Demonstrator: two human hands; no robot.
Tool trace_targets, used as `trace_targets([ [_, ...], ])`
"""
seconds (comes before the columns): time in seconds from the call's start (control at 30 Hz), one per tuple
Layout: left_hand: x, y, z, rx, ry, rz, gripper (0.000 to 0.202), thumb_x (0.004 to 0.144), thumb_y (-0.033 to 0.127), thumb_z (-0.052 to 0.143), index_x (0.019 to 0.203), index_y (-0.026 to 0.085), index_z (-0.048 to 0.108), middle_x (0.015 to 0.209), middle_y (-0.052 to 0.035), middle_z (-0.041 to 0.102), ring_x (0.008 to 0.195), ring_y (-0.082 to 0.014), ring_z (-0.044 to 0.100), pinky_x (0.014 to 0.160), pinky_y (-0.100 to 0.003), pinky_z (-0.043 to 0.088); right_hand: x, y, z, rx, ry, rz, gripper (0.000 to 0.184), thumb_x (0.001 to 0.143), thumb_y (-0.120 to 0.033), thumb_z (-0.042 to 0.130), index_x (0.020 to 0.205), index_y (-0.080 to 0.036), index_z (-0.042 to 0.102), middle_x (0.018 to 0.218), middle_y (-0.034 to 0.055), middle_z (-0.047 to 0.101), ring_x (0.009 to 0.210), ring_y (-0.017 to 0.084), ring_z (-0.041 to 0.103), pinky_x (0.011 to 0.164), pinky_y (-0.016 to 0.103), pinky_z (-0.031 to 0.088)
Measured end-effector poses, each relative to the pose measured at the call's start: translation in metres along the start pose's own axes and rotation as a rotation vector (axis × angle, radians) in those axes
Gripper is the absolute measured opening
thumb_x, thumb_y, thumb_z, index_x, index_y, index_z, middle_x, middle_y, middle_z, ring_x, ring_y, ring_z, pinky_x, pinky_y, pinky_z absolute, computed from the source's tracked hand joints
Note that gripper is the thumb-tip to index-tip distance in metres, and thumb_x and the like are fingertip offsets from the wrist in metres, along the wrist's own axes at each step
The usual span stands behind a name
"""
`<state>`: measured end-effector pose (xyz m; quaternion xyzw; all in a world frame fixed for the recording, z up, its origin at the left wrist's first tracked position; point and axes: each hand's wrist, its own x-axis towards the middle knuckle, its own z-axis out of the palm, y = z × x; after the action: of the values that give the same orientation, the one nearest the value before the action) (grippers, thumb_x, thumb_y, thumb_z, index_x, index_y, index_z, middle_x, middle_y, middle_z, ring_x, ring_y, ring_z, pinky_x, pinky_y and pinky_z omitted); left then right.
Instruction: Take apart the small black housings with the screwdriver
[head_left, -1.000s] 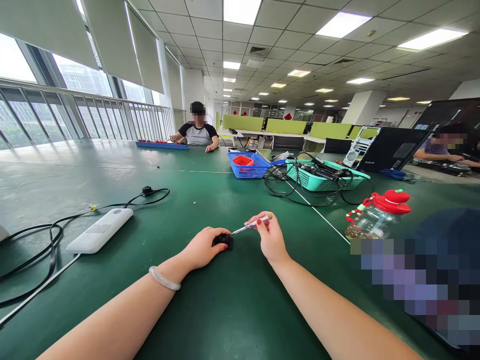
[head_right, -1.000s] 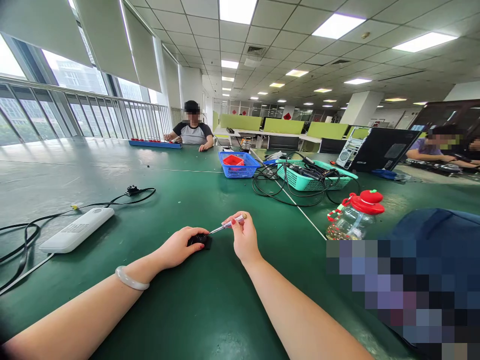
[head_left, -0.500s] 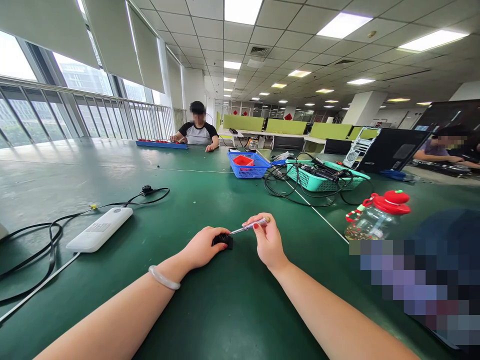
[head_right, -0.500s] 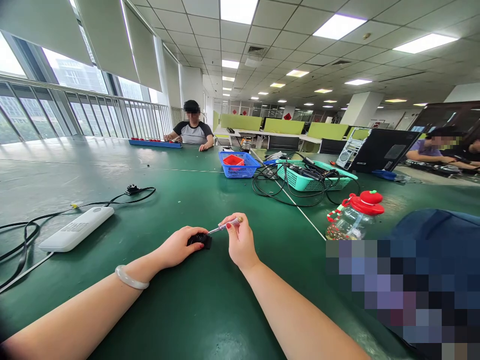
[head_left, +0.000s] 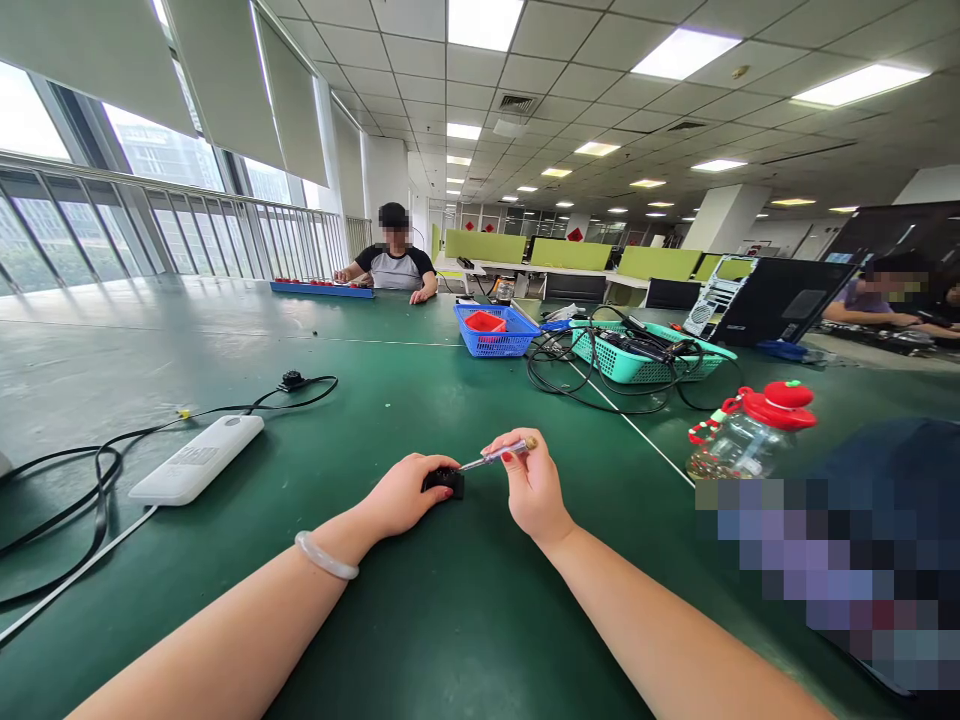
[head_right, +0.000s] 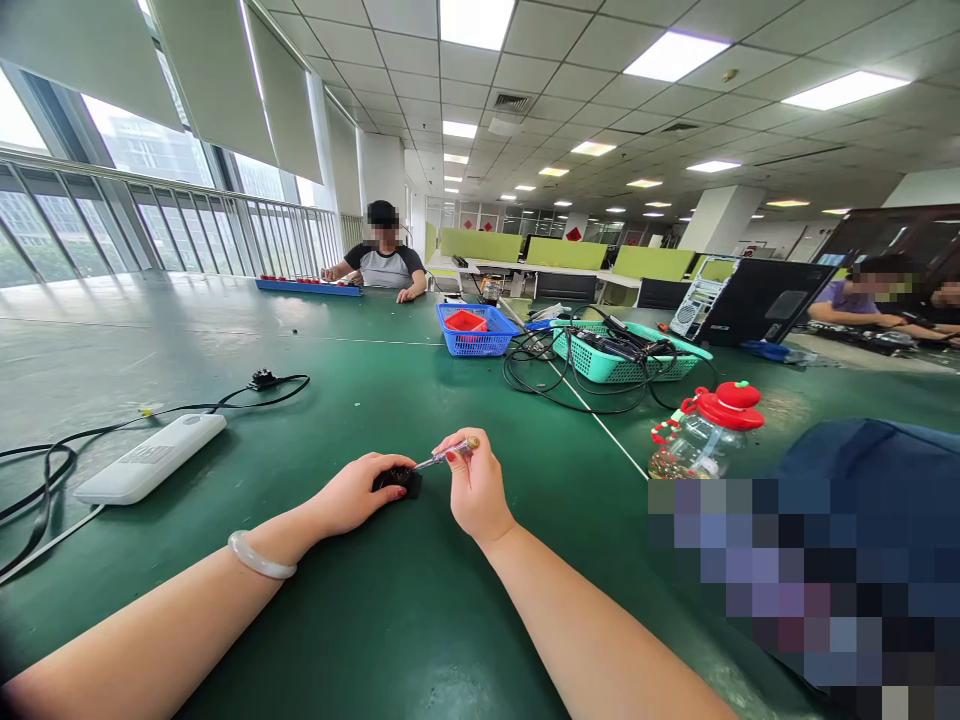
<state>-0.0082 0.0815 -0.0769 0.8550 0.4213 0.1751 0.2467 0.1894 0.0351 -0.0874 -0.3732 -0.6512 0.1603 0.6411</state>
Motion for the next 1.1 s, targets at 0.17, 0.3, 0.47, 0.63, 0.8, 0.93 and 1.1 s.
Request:
trace_targets([
  [0.17,0.0,-0.001,0.0,0.006,-0.001,-0.007,0.038,0.081,0.034,0.055,0.118,0.031,0.061,0.116,-0.0022,0.067,0.11,-0.025,0.057,0.098,-0.04,0.045,0.0,0.003,0.0,-0.018,0.013,0.021,0.011,0.097,-0.032,0.041,0.095,-0.023,0.047,0.086,0.0033,0.06,0.08,0.016,0.064,0.078,0.037,0.055],
  [0.3,0.0,0.0,0.0,0.002,-0.001,0.005,0.037,0.082,0.035,0.054,0.118,0.03,0.062,0.115,-0.0023,0.067,0.108,-0.0252,0.057,0.097,-0.04,0.046,-0.001,0.004,0.001,0.044,0.035,0.027,0.011,0.097,-0.033,0.042,0.097,-0.023,0.046,0.089,0.0035,0.06,0.083,0.017,0.066,0.08,0.038,0.056],
  [0.47,0.0,-0.001,0.0,0.005,0.001,-0.002,0.037,0.082,0.035,0.054,0.117,0.03,0.062,0.113,-0.0032,0.068,0.107,-0.0256,0.058,0.096,-0.041,0.047,-0.001,0.003,0.001,0.057,0.021,0.03,0.011,0.097,-0.033,0.043,0.097,-0.023,0.046,0.089,0.0032,0.06,0.083,0.017,0.067,0.08,0.038,0.056],
  [0.63,0.001,-0.003,0.001,0.009,-0.001,0.01,0.037,0.082,0.036,0.054,0.118,0.03,0.061,0.115,-0.004,0.067,0.108,-0.0252,0.058,0.098,-0.041,0.045,-0.007,-0.005,0.003,0.055,0.008,-0.063,0.007,0.097,-0.027,0.042,0.1,-0.024,0.046,0.09,0.004,0.058,0.084,0.017,0.065,0.078,0.037,0.056],
  [0.8,0.001,-0.001,0.002,-0.015,0.003,-0.003,0.036,0.083,0.038,0.054,0.117,0.028,0.062,0.114,-0.004,0.067,0.107,-0.0244,0.058,0.097,-0.04,0.045,-0.013,-0.023,0.007,-0.095,-0.194,-0.266,0.01,0.094,-0.019,0.042,0.1,-0.023,0.048,0.091,0.0062,0.061,0.085,0.018,0.063,0.077,0.036,0.055],
  [0.93,0.001,0.001,0.001,-0.027,0.006,-0.012,0.035,0.082,0.038,0.056,0.116,0.028,0.062,0.115,-0.0031,0.067,0.108,-0.0241,0.057,0.097,-0.039,0.044,-0.012,-0.028,0.009,-0.162,-0.277,-0.379,0.015,0.09,-0.013,0.043,0.099,-0.024,0.047,0.087,0.0055,0.062,0.082,0.018,0.062,0.074,0.034,0.055],
  [1.1,0.0,0.003,0.001,-0.025,0.003,-0.003,0.035,0.082,0.037,0.055,0.115,0.028,0.063,0.116,-0.002,0.068,0.109,-0.0238,0.057,0.097,-0.039,0.044,-0.012,-0.025,0.009,-0.203,-0.286,-0.41,0.018,0.088,-0.01,0.045,0.1,-0.024,0.047,0.087,0.0052,0.062,0.082,0.018,0.062,0.074,0.034,0.055],
])
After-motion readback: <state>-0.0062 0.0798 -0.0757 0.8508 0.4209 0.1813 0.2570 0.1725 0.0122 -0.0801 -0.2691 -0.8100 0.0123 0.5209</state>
